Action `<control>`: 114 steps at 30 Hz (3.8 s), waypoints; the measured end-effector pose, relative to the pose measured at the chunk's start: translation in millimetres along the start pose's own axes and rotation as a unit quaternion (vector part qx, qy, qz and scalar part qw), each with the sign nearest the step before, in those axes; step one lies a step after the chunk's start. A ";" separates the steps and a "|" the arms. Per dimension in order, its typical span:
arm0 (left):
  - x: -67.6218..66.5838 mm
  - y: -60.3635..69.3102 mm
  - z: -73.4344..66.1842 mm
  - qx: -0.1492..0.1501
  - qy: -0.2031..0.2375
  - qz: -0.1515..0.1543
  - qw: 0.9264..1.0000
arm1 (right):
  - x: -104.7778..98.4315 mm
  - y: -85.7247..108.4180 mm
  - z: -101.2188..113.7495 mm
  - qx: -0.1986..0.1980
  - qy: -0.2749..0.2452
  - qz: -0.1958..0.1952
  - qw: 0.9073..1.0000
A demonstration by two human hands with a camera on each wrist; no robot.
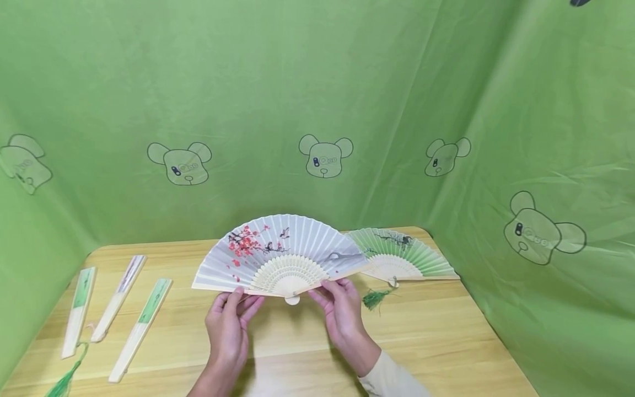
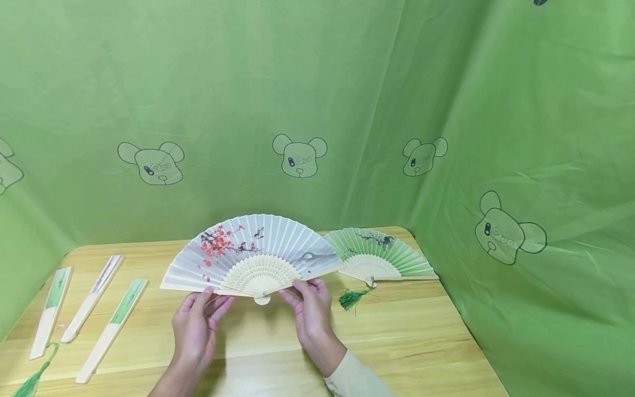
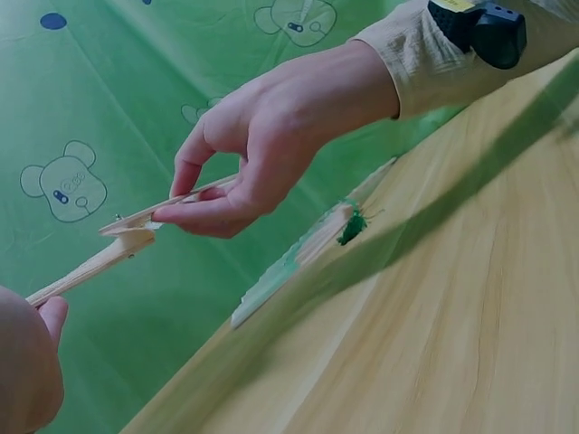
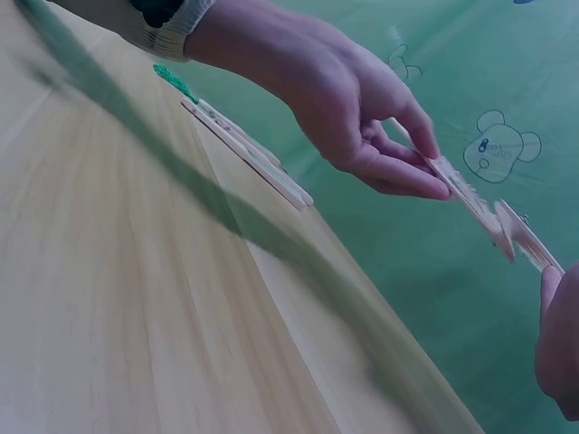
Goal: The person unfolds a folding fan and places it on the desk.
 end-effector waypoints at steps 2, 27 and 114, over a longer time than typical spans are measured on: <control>-2.4 -1.3 0.1 0.003 -0.004 -0.001 1.000 | -2.2 -1.2 1.5 0.000 0.004 -0.003 1.000; -31.1 -26.8 -5.8 -0.006 -0.085 -0.018 0.996 | -34.6 -18.9 15.5 -0.003 0.015 -0.057 0.998; -96.3 -125.0 -11.8 -0.075 -0.342 0.039 0.936 | -83.6 -92.2 34.3 0.107 0.314 -0.075 0.940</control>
Point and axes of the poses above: each hand's wrist, its own y-axis away from the middle knuckle, its own x-axis out of the palm, z = x × y, the point moved 1 cm from there along -y, towards the middle knuckle, and after that the axes turned 14 degrees about x, right-handed, at the moved point
